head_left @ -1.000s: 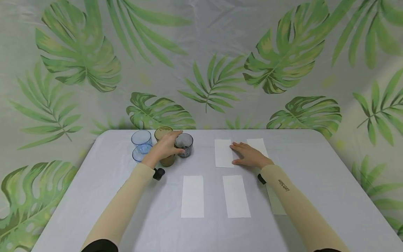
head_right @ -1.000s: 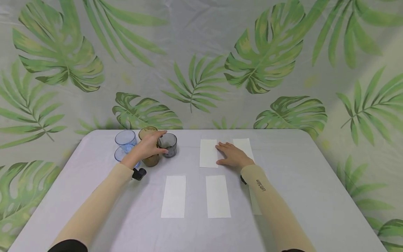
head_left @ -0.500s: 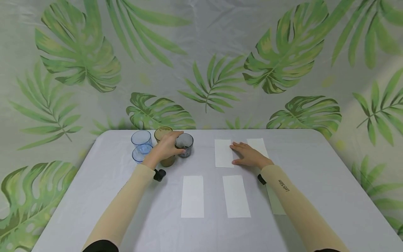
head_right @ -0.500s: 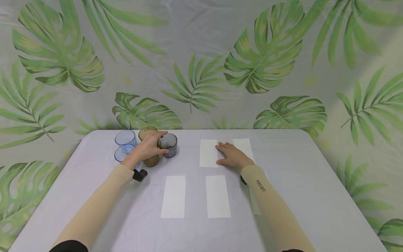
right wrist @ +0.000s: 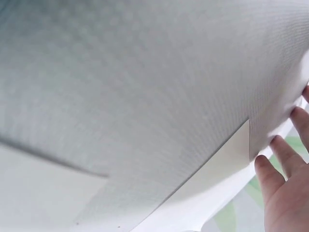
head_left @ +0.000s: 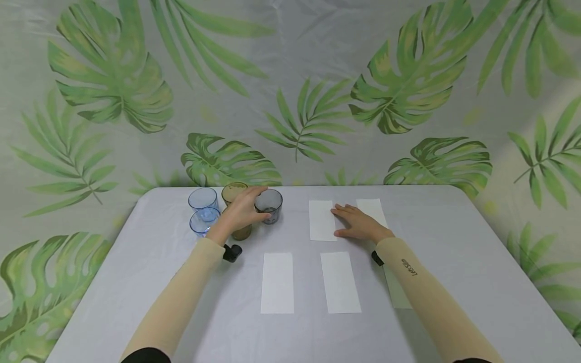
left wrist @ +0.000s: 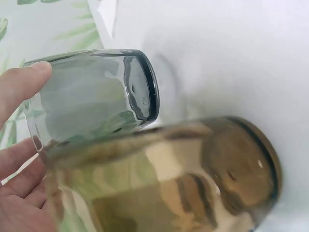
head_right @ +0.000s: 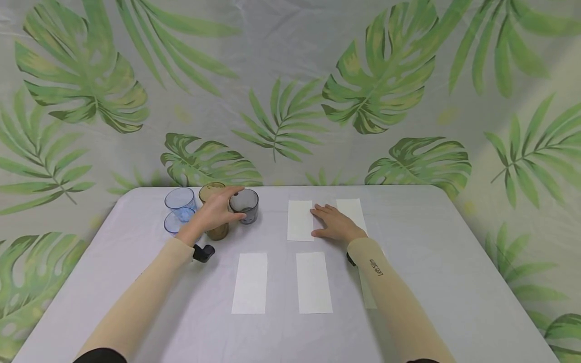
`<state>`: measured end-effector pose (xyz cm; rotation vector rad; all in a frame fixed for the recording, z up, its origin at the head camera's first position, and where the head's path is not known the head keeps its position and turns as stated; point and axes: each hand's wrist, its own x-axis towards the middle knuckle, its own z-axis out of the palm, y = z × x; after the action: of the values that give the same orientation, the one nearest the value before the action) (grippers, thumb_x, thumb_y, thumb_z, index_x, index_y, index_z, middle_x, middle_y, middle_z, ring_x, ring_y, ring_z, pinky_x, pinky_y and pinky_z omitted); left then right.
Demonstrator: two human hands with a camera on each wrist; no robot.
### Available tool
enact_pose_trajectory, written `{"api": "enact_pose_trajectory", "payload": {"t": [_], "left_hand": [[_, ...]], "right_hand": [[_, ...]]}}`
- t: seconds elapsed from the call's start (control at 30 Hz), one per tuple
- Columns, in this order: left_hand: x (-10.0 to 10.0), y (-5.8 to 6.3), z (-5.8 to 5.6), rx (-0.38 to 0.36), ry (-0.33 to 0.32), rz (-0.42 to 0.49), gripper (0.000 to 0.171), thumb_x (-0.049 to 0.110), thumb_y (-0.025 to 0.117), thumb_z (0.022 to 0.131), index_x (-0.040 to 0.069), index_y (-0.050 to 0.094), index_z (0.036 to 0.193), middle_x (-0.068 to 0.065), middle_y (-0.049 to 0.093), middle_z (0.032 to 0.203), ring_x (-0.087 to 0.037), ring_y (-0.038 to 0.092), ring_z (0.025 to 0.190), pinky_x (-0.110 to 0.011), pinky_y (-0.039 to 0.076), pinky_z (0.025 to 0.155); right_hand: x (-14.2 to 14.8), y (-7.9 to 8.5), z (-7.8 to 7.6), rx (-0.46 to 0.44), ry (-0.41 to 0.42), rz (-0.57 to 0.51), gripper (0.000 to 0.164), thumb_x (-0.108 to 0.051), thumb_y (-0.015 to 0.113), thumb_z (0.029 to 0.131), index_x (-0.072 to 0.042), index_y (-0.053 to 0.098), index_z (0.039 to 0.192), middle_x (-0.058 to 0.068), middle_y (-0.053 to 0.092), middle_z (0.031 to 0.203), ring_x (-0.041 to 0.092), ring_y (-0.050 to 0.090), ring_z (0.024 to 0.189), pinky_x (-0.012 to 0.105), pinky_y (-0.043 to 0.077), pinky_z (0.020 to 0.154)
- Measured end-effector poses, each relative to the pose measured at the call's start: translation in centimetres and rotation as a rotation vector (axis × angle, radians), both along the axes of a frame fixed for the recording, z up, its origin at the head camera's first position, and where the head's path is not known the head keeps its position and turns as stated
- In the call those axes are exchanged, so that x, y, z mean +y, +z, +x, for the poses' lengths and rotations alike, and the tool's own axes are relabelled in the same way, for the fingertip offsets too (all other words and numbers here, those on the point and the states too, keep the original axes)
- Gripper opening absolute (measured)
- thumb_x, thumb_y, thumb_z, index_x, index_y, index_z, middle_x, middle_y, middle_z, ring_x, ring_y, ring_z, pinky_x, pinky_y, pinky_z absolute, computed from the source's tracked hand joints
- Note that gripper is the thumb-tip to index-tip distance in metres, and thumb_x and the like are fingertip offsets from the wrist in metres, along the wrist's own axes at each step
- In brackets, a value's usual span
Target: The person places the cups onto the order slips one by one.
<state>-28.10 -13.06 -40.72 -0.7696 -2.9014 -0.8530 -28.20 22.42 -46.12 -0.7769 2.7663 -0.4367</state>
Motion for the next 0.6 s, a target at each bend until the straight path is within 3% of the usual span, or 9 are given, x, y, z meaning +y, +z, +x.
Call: {"api": "enact_pose_trajectory", "payload": {"t": [0.3,0.6], "left_hand": [[2.3,1.0,0.6,0.062,-0.089,0.071,0.074,0.023,0.079,0.081,-0.002,0.043,0.14,-0.02,0.044,0.141,-0.035,0.039,0.131,-0.048,0.036,0.106],[5.0,1.1,0.9,0.048,-0.13,0.089,0.075,0.023,0.08,0.08,-0.002,0.043,0.141,-0.019,0.045,0.14,-0.033,0.04,0.131,-0.042,0.036,0.107]], "right_hand": [[-0.1,0.2,0.1,-0.008,-0.009,-0.013,0.076,-0.038,0.065,0.09,0.0,0.032,0.148,0.021,0.023,0.153,0.043,0.015,0.14,0.059,0.017,0.111],[-0.5,0.7,0.2,-0.007,-0.003,-0.005,0.075,-0.036,0.067,0.089,0.002,0.035,0.145,0.024,0.026,0.151,0.047,0.019,0.137,0.058,0.019,0.111]]}}
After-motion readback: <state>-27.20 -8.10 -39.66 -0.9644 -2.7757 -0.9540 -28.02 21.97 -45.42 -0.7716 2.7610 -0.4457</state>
